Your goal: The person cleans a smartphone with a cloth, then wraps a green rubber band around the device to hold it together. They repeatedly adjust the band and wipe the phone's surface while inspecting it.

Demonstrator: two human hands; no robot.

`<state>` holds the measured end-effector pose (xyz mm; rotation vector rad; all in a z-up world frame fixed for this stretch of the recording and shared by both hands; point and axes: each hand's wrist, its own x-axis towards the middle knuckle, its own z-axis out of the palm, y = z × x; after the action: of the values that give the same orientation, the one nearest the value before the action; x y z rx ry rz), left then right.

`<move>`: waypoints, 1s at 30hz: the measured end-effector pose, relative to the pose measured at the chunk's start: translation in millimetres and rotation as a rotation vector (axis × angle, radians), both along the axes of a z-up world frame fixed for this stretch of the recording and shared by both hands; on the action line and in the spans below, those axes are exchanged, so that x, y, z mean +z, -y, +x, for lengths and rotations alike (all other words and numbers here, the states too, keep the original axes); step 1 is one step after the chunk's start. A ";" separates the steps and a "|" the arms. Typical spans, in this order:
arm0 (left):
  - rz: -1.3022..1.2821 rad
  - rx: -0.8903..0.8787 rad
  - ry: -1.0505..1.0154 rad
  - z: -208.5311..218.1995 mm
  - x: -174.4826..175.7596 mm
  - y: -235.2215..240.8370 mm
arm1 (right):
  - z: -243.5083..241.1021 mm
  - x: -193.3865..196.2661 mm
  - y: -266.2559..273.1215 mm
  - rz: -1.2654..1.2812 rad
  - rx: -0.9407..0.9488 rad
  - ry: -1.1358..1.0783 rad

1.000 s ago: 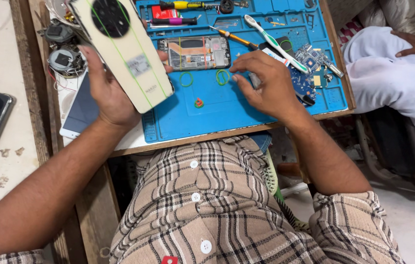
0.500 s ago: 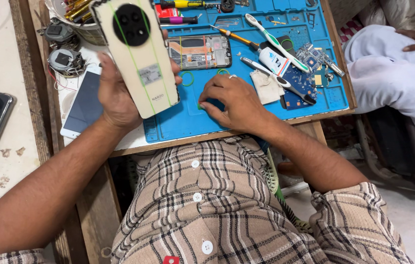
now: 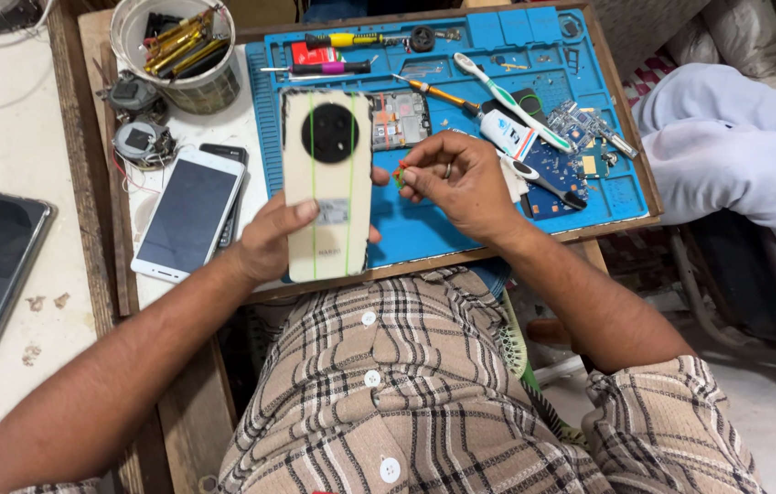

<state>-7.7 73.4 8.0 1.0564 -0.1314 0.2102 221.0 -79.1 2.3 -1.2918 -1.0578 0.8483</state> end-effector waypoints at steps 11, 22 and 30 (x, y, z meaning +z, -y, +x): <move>0.036 -0.024 -0.104 -1.9 15.5 9.9 | -3.2 6.7 -1.0 0.027 -0.005 0.005; -0.050 -0.013 -0.173 -2.5 10.5 3.3 | -10.0 14.7 7.2 0.142 -0.095 0.603; -0.137 -0.007 -0.148 -0.9 9.3 1.6 | -6.5 9.8 1.8 -0.033 -0.056 0.059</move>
<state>-8.6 71.9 17.4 0.9316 0.0129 0.1319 214.5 -80.9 12.1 -1.3754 -1.0529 0.7921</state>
